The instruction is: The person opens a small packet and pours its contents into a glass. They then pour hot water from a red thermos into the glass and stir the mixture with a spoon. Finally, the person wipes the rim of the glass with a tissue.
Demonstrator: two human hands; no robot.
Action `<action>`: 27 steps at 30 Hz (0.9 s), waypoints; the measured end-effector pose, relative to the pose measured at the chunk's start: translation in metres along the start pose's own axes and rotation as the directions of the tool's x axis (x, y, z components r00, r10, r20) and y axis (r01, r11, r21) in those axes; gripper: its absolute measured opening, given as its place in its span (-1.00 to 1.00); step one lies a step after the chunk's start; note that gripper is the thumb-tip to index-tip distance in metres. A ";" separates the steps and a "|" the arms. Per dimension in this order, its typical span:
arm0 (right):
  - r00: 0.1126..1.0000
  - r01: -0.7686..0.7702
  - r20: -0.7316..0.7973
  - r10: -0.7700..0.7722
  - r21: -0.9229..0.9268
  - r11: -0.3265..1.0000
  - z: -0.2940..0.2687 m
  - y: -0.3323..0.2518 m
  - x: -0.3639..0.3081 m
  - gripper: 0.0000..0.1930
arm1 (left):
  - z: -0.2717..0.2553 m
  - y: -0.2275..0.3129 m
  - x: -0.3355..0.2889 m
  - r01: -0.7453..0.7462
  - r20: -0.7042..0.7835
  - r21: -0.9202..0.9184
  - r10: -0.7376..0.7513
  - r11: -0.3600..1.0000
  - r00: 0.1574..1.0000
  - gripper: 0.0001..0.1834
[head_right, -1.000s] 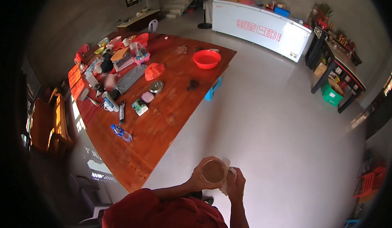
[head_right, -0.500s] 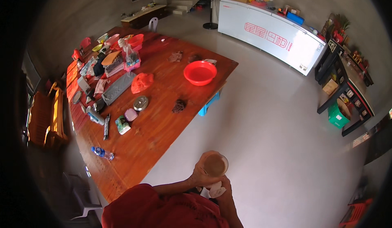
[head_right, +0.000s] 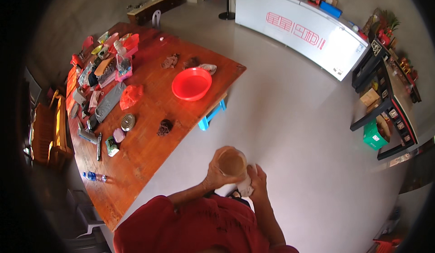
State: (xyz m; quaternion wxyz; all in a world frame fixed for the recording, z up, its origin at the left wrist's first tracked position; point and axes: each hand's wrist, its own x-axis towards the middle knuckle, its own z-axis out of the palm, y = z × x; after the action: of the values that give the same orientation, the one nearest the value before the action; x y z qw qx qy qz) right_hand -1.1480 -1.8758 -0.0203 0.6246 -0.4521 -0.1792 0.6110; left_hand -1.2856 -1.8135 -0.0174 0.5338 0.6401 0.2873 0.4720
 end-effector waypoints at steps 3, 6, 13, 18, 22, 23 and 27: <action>0.993 -0.022 0.119 0.018 0.028 0.999 -0.023 -0.025 0.045 -0.84 | 0.019 -0.009 0.047 0.033 -0.035 -0.088 -0.036 0.996 0.999 -0.11; 0.989 -0.059 0.136 0.053 0.044 0.997 -0.037 -0.042 0.092 -0.84 | 0.027 -0.022 0.090 0.026 -0.093 -0.035 -0.029 0.999 0.995 -0.12; 0.985 -0.046 0.165 0.045 0.007 0.999 -0.054 -0.101 0.213 -0.84 | 0.046 -0.077 0.203 0.051 -0.130 0.029 -0.047 0.998 0.990 -0.13; 0.995 0.032 0.099 -0.019 -0.128 0.991 -0.095 -0.132 0.306 -0.80 | 0.069 -0.107 0.306 0.080 -0.016 -0.104 -0.082 0.991 0.997 -0.14; 0.986 0.150 0.136 -0.101 -0.427 0.892 -0.132 -0.143 0.375 -0.81 | 0.085 -0.132 0.384 0.087 0.100 -0.124 -0.075 0.988 0.992 -0.11; 0.992 0.037 0.125 -0.007 -0.239 0.970 -0.131 -0.152 0.390 -0.79 | 0.091 -0.138 0.402 0.079 0.102 -0.119 -0.066 0.990 0.993 -0.11; 0.921 -0.372 0.262 0.287 0.380 0.847 -0.145 -0.181 0.448 -0.67 | 0.115 -0.171 0.468 0.081 0.091 -0.168 -0.066 0.982 0.994 -0.08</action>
State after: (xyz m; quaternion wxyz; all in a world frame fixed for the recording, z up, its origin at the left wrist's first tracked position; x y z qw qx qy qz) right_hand -0.8418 -1.4831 -0.1017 0.5721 -0.2677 -0.0222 0.7750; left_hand -0.9759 -1.4075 -0.0399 0.6159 0.6002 0.2459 0.4473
